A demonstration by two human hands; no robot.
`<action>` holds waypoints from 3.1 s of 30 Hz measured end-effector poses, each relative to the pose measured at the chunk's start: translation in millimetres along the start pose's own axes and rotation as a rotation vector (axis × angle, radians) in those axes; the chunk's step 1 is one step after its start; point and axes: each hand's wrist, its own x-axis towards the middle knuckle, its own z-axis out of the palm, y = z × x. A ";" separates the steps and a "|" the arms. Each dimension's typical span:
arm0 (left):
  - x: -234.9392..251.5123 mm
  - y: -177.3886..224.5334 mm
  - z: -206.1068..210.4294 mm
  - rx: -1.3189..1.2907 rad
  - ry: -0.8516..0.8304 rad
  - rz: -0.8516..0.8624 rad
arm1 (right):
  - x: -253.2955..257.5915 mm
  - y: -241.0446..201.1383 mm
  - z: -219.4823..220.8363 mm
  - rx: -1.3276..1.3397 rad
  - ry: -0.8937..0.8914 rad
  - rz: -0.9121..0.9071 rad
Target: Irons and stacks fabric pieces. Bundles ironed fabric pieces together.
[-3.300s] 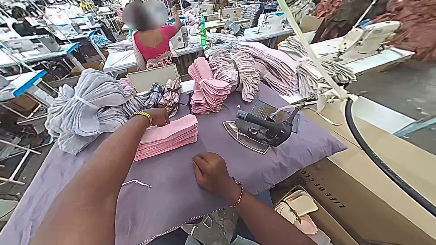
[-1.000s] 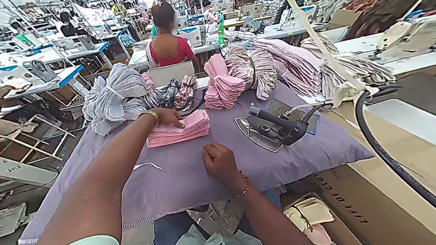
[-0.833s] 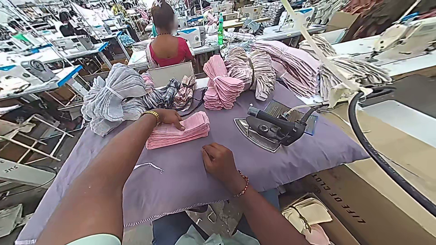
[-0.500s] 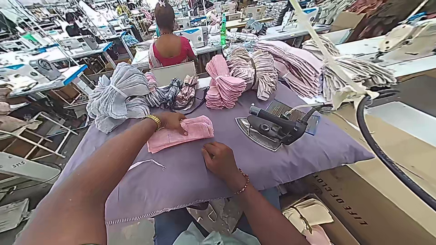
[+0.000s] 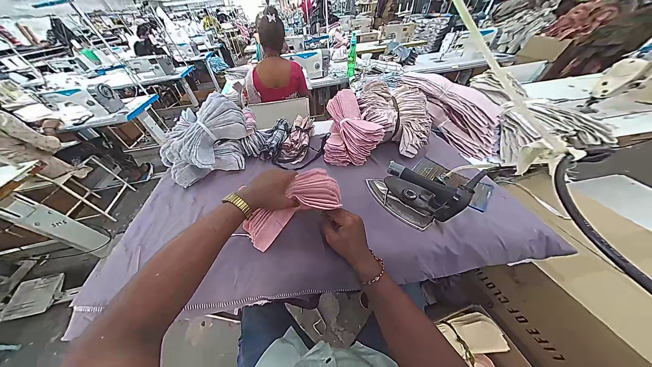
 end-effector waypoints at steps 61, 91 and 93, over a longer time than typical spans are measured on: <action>-194.3 -3.4 102.5 -0.292 0.310 -0.406 | 39.0 -90.1 33.8 1.010 -0.561 0.784; -201.6 -5.6 113.4 -0.838 0.700 -0.315 | -3.0 -16.0 -21.3 -0.220 -0.510 0.048; -196.5 -4.6 115.8 -0.781 0.607 -0.230 | -2.3 -17.7 -24.5 -0.069 -0.430 0.058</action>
